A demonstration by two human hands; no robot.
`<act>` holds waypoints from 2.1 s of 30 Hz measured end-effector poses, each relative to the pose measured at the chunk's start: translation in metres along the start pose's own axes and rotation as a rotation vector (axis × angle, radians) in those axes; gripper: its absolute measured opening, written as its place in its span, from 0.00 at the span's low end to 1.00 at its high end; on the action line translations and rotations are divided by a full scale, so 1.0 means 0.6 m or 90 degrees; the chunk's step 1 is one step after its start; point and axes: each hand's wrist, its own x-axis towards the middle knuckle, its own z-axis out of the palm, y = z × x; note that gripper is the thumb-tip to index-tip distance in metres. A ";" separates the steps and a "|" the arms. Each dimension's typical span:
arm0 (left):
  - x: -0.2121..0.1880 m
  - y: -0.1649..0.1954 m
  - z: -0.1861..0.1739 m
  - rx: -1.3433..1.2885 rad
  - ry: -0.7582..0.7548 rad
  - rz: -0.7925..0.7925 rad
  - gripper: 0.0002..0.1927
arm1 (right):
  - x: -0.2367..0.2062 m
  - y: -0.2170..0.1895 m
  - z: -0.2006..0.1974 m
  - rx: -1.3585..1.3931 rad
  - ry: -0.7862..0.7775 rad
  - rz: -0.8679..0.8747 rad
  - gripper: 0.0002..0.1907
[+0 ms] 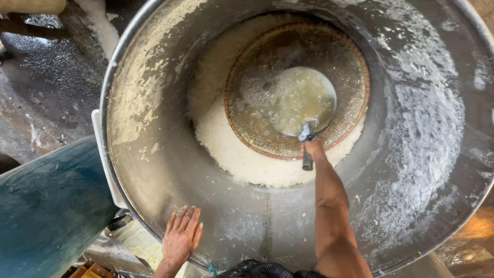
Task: The person stirs a white viscous mixture in a large metal basin using a ladle, then scoops portions into a smaller container. The person repeats the scooping and stirring actions throughout the clip.
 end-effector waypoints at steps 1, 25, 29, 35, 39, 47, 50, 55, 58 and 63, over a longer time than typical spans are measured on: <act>0.000 0.000 0.000 -0.004 0.012 0.000 0.25 | -0.007 0.004 0.021 0.006 -0.021 0.026 0.09; -0.189 -0.168 -0.016 -0.335 0.659 -0.075 0.24 | -0.551 -0.049 0.254 -0.598 -0.258 -0.049 0.19; -0.320 -0.309 0.040 -0.306 0.732 -0.225 0.27 | -0.637 -0.012 0.404 -0.471 -0.201 0.047 0.10; -0.474 -0.494 0.141 -0.309 0.781 -0.393 0.25 | -0.712 0.089 0.709 -0.442 -0.237 0.131 0.06; -0.545 -0.585 0.179 -0.329 0.821 -0.477 0.25 | -0.776 0.158 0.922 -0.577 -0.241 -0.078 0.11; -0.561 -0.590 0.149 -0.348 0.811 -0.464 0.26 | -0.916 0.205 1.257 -0.614 -0.282 -0.426 0.12; -0.534 -0.569 0.099 -0.388 0.812 -0.381 0.26 | -0.950 0.158 1.271 -0.623 -0.312 -0.665 0.05; -0.433 -0.507 -0.012 -0.341 0.829 -0.176 0.25 | -0.930 0.075 1.109 -0.321 -0.530 -0.920 0.09; -0.334 -0.431 -0.071 -0.328 0.787 -0.024 0.24 | -0.862 0.057 0.950 -0.152 -0.533 -0.959 0.11; -0.165 -0.255 -0.099 -0.299 0.615 0.188 0.24 | -0.696 0.052 0.661 -0.090 -0.235 -1.110 0.09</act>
